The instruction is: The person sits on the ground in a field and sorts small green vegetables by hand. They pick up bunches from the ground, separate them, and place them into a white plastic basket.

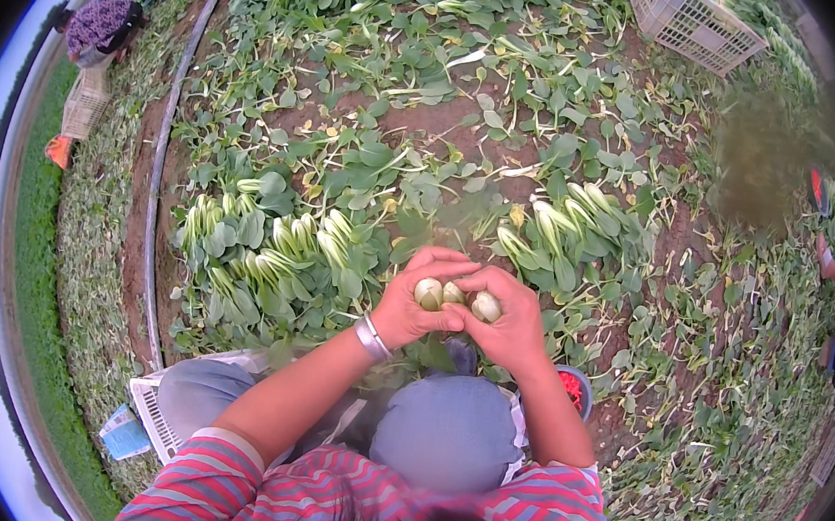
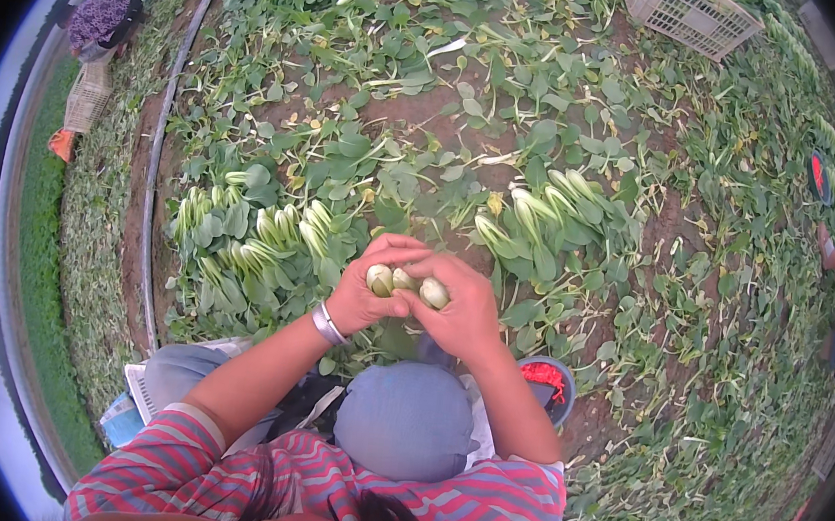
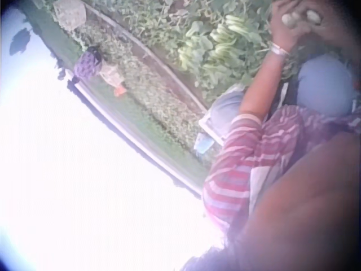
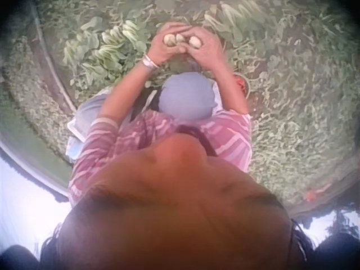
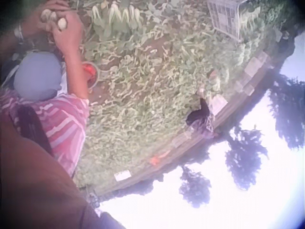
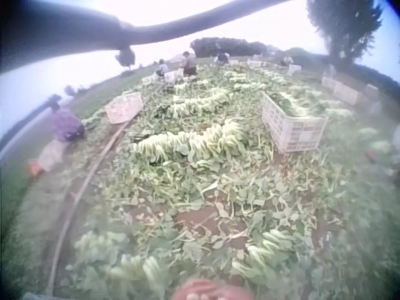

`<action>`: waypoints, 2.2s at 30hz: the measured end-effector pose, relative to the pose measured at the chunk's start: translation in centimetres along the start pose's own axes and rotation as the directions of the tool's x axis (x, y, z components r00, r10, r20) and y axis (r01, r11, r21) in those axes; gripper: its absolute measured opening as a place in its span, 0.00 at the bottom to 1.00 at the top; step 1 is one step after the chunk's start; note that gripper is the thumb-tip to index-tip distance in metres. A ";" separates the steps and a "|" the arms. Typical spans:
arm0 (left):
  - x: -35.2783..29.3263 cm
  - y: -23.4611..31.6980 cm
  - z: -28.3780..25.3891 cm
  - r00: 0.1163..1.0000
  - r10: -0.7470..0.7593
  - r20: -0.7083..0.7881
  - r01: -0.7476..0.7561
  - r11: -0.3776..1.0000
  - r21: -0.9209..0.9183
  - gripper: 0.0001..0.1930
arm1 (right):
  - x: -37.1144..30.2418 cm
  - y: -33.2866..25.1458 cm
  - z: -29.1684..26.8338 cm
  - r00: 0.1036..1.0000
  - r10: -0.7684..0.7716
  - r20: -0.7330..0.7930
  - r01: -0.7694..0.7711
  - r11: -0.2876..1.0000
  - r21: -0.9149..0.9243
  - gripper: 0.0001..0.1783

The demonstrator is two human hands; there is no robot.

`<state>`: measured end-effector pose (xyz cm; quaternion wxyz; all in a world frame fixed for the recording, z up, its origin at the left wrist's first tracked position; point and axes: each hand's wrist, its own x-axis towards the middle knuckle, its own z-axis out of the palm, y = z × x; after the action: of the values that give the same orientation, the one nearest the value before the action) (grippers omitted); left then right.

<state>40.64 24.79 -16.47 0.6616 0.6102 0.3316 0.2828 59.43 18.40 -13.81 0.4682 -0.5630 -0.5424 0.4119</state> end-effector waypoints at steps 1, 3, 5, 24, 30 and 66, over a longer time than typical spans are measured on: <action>-0.6 0.9 0.0 1.000 0.021 0.008 -0.021 0.999 -0.046 0.44 | -0.4 -1.0 0.4 1.000 -0.023 -0.016 0.024 0.999 0.030 0.14; -1.9 2.8 -0.6 0.997 0.012 0.070 -0.006 0.997 -0.075 0.45 | -1.5 -3.2 1.0 0.999 -0.040 -0.023 0.042 0.996 0.075 0.14; -3.3 4.3 -0.9 0.992 0.032 0.126 -0.019 0.995 -0.102 0.41 | -2.6 -5.0 1.6 0.997 -0.072 -0.025 0.074 0.992 0.103 0.14; -7.4 8.3 -2.9 0.948 0.200 0.249 -0.237 0.963 0.129 0.57 | -4.1 -7.1 4.8 0.958 -0.280 0.062 0.268 0.951 0.151 0.20; -4.7 5.1 -2.4 0.969 -0.198 0.147 0.235 0.920 -0.314 0.49 | -0.7 -2.3 4.6 0.931 -0.362 0.035 0.356 0.886 -0.299 0.25; 6.8 -1.3 -0.8 0.964 -0.097 0.248 0.106 0.994 -0.021 0.32 | 7.9 9.6 -9.5 0.955 -0.070 -0.289 -0.050 0.920 -0.389 0.17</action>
<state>44.17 30.46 -18.39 0.7217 0.6113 0.2728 0.1764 71.43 25.72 -20.69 0.4243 -0.6979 -0.5401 0.2031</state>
